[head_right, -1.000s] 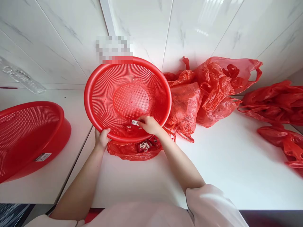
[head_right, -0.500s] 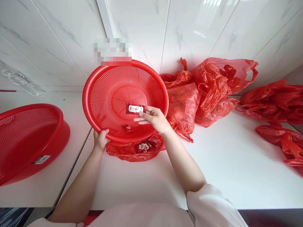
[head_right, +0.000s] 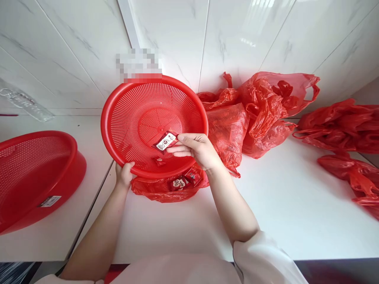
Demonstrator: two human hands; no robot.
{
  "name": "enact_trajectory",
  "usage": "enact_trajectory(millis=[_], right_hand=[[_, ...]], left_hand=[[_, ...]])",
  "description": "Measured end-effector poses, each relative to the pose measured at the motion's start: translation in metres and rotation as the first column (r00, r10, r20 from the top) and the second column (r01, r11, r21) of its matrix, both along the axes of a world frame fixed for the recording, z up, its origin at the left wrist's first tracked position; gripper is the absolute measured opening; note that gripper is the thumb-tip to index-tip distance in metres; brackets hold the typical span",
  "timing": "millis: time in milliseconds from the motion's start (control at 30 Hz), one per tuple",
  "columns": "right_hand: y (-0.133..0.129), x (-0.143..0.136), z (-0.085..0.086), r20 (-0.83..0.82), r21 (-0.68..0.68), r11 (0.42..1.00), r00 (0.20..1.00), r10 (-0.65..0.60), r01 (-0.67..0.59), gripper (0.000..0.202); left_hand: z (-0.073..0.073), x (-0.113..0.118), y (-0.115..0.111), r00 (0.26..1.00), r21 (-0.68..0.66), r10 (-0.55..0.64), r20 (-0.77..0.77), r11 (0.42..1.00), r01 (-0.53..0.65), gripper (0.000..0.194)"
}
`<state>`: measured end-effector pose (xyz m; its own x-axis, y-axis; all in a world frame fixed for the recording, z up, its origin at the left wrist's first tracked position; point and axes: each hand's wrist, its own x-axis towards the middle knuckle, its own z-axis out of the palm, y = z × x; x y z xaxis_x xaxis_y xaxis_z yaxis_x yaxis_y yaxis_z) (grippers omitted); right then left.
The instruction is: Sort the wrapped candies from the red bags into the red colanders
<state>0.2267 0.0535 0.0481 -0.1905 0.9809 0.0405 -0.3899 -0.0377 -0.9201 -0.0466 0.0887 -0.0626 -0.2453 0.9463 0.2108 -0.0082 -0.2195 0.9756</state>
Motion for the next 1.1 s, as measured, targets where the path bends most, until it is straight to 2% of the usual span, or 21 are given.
enact_trajectory(millis=[67,167,300,500,633,767,900,1033,1100], right_hand=[[-0.002,-0.001,0.003,-0.073,-0.038,0.999,0.997,-0.005,0.002,0.021],[-0.006,-0.002,0.008,-0.135,-0.08,0.995,0.99,0.048,-0.059,0.019],[-0.011,-0.004,0.012,-0.185,-0.061,0.989,0.975,0.12,-0.133,0.018],[-0.015,-0.004,0.015,-0.137,-0.072,0.99,0.984,0.111,-0.121,0.02],[-0.016,-0.004,0.017,-0.119,-0.065,0.99,0.986,0.113,-0.122,0.021],[-0.018,-0.004,0.019,-0.131,-0.041,0.993,0.986,0.106,-0.112,0.02],[-0.019,-0.004,0.021,-0.095,-0.048,0.994,0.991,0.092,-0.097,0.024],[-0.02,-0.005,0.023,-0.094,-0.033,0.99,0.987,0.133,-0.136,0.023],[-0.02,-0.006,0.023,-0.153,-0.015,0.987,0.975,0.159,-0.163,0.02]], left_hand=[[0.0,0.0,0.0,1.0,0.003,-0.008,0.002,1.0,0.008,0.033],[-0.002,0.0,0.002,1.0,0.005,-0.009,0.022,1.0,0.008,0.035],[-0.004,0.0,0.004,0.999,0.016,-0.006,0.035,1.0,0.005,0.037],[-0.005,0.0,0.005,0.999,0.003,0.001,0.04,1.0,-0.002,0.045],[-0.004,0.0,0.007,0.997,-0.001,-0.012,0.071,1.0,0.012,0.04],[-0.002,-0.002,0.008,0.994,-0.12,-0.014,0.109,0.992,0.027,0.033],[0.002,-0.004,0.009,0.997,-0.293,0.007,0.08,0.956,0.017,0.037],[0.006,-0.003,0.01,0.998,-0.345,0.04,0.042,0.938,-0.023,0.044],[0.008,-0.002,0.01,0.998,-0.338,0.046,0.032,0.941,-0.032,0.047]])
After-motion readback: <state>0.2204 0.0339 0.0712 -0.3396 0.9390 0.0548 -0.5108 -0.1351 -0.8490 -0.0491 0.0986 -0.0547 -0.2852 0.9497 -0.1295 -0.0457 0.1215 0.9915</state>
